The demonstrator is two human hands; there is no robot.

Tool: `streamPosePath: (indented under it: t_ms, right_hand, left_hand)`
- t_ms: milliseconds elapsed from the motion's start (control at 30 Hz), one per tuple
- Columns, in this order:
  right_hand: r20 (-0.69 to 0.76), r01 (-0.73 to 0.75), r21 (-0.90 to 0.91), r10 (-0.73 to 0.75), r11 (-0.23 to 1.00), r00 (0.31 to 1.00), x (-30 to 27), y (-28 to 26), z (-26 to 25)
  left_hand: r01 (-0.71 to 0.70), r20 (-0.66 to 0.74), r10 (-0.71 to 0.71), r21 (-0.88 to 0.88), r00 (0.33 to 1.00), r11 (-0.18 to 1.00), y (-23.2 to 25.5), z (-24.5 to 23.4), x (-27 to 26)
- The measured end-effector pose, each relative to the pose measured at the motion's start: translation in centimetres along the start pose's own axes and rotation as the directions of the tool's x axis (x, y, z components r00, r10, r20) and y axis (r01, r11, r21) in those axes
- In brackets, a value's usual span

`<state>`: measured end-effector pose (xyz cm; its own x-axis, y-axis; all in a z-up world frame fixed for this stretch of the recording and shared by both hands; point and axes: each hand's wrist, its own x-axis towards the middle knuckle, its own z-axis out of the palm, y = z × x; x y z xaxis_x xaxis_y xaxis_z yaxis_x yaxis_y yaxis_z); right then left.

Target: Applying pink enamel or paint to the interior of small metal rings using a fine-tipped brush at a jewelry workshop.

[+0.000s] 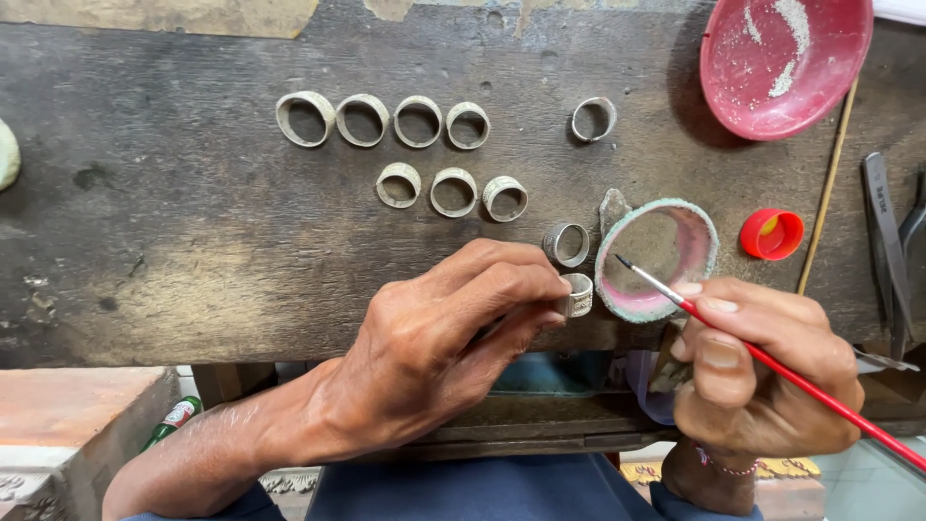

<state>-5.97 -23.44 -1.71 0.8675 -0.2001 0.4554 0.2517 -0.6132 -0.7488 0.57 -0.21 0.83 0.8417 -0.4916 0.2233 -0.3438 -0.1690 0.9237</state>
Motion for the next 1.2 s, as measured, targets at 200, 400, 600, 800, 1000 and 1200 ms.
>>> streamPosePath:
  t_ms: [200, 400, 600, 800, 1000, 1200]
  right_hand:
    - [-0.017, 0.006, 0.073, -0.005, 0.997, 1.0, -0.3, -0.3, -0.5]
    - [0.015, 0.044, 0.092, -0.046, 0.995, 0.999, -0.8, -1.1, -0.6]
    - [0.029, 0.112, 0.093, -0.115, 0.989, 0.993, -0.7, -1.0, -0.4]
    - [0.038, 0.157, 0.112, -0.162, 0.981, 0.986, -0.5, -0.5, -0.3]
    - [0.056, 0.146, 0.094, -0.152, 0.985, 0.987, -0.5, -0.6, -0.3]
    - [0.052, 0.147, 0.11, -0.154, 0.983, 0.987, -0.5, -0.4, -0.2]
  left_hand:
    - [-0.018, -0.041, 0.017, -0.031, 0.999, 0.999, 0.1, 0.1, -0.2]
    - [-0.095, -0.089, 0.093, -0.024, 0.992, 0.995, -0.4, 0.3, -0.5]
    - [-0.111, -0.105, 0.107, -0.034, 0.989, 0.993, -0.3, 0.4, -0.6]
    - [-0.113, -0.097, 0.109, -0.039, 0.989, 0.993, -0.3, 0.4, -0.5]
    - [-0.098, -0.088, 0.095, -0.034, 0.992, 0.995, -0.3, 0.5, -0.6]
    - [-0.092, -0.091, 0.088, -0.042, 0.992, 0.995, -0.3, 0.5, -0.6]
